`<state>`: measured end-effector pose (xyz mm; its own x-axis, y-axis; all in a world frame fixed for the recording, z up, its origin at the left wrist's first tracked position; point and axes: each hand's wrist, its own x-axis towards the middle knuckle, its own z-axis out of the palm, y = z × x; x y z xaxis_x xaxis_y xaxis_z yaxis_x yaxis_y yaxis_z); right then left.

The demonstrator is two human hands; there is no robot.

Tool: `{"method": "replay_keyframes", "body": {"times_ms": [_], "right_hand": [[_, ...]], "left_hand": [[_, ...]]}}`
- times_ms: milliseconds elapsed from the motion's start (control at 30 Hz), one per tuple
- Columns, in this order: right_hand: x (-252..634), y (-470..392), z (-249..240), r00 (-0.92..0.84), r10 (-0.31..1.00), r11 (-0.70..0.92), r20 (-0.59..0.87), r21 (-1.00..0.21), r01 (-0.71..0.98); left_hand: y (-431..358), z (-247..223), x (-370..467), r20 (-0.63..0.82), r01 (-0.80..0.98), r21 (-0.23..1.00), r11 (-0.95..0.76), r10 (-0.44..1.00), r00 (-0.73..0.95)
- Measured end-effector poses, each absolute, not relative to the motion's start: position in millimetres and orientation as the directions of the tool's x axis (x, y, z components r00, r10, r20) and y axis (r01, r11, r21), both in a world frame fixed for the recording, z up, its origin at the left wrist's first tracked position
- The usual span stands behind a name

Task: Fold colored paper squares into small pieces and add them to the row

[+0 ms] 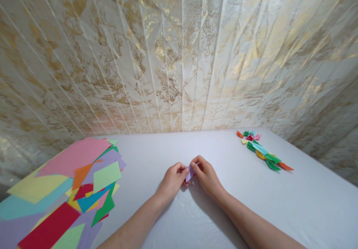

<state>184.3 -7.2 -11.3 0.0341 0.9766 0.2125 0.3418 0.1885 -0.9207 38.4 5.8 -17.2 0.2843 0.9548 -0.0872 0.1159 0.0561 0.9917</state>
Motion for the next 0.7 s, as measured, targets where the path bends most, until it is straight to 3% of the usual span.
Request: {"method": "replay_keyframes", "body": {"times_ms": [300,700], "right_hand": [[185.8,-5.5,-10.3,-0.052,0.986,0.164,0.157,-0.971,0.174],[183.6,-3.8,-15.8,-0.110,0.983,0.161,0.145,-0.975,0.151]], "left_hand": [[7.2,-16.7,35.3,-0.007,-0.001,1.000,0.008,0.989,0.151],[5.6,-16.6,34.6,0.034,0.001,0.999,-0.034,0.988,0.149]]}}
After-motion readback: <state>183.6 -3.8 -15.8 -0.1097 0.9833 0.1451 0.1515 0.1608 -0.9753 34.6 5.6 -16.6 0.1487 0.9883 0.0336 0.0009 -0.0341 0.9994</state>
